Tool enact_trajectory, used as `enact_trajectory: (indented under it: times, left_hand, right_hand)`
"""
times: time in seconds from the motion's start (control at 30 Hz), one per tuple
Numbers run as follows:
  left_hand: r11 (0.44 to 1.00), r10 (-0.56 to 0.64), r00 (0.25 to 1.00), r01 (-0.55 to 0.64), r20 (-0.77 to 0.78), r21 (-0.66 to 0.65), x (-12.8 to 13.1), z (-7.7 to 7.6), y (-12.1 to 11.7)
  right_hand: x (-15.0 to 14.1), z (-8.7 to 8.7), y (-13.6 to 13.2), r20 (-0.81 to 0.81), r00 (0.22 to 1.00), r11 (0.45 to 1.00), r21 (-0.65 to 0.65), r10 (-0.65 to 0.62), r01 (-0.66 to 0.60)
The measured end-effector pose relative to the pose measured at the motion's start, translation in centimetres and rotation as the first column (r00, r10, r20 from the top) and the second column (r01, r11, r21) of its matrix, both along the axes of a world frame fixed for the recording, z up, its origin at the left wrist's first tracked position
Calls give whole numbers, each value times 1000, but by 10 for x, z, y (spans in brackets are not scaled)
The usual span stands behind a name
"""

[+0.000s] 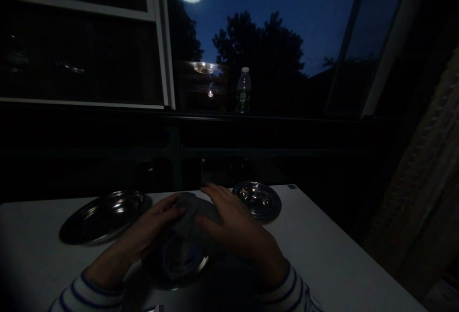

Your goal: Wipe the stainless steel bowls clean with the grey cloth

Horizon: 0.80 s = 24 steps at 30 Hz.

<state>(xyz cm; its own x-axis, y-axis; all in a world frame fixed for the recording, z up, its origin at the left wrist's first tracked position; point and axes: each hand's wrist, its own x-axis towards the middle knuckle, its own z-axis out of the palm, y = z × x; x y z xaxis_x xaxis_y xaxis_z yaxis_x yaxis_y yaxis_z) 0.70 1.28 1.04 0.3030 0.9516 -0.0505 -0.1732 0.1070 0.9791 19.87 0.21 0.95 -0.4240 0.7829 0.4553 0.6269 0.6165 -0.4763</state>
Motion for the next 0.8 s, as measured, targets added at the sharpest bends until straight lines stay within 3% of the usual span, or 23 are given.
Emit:
enact_trajectory:
  times: [0.1, 0.2, 0.37, 0.43, 0.5, 0.6, 0.63, 0.7, 0.73, 0.8]
  left_hand:
    - [999, 46, 999, -46, 3, 16, -2, 0, 2]
    - [992, 103, 995, -101, -15, 75, 0, -1, 2]
    - [988, 32, 996, -19, -82, 152, 5, 0, 0]
    - [984, 76, 987, -50, -145, 169, 3, 3, 0]
    - [971, 177, 967, -140, -184, 193, -1, 7, 2]
    - [940, 274, 923, -198, -268, 278, -7, 10, 5]
    - [937, 257, 908, -151, -330, 313, -8, 10, 5]
    - [920, 160, 855, 52, -493, 388, -10, 7, 4]
    - [890, 102, 799, 192, -592, 413, -10, 4, 3]
    - [802, 26, 607, 461, -794, 379, -9, -3, -1]
  right_hand:
    - [-1, -1, 4, -3, 1000, 992, -127, -4, 4]
    - [-4, 1, 5, -61, 998, 988, -151, 10, -19]
    - [-10, -1, 4, -311, 951, 941, -318, 9, -113]
    - [-8, -6, 5, -393, 919, 930, -347, -30, -118]
    - [-4, -13, 5, -547, 825, 917, -386, -138, -103]
    - [7, -29, 7, -767, 548, 865, -480, -333, -145]
    - [10, -37, 8, -796, 465, 852, -502, -388, -148]
    - [15, -53, 10, -811, 353, 835, -536, -467, -125]
    - [17, -60, 11, -813, 298, 824, -552, -500, -126]
    - [19, -71, 13, -810, 201, 801, -581, -551, -145]
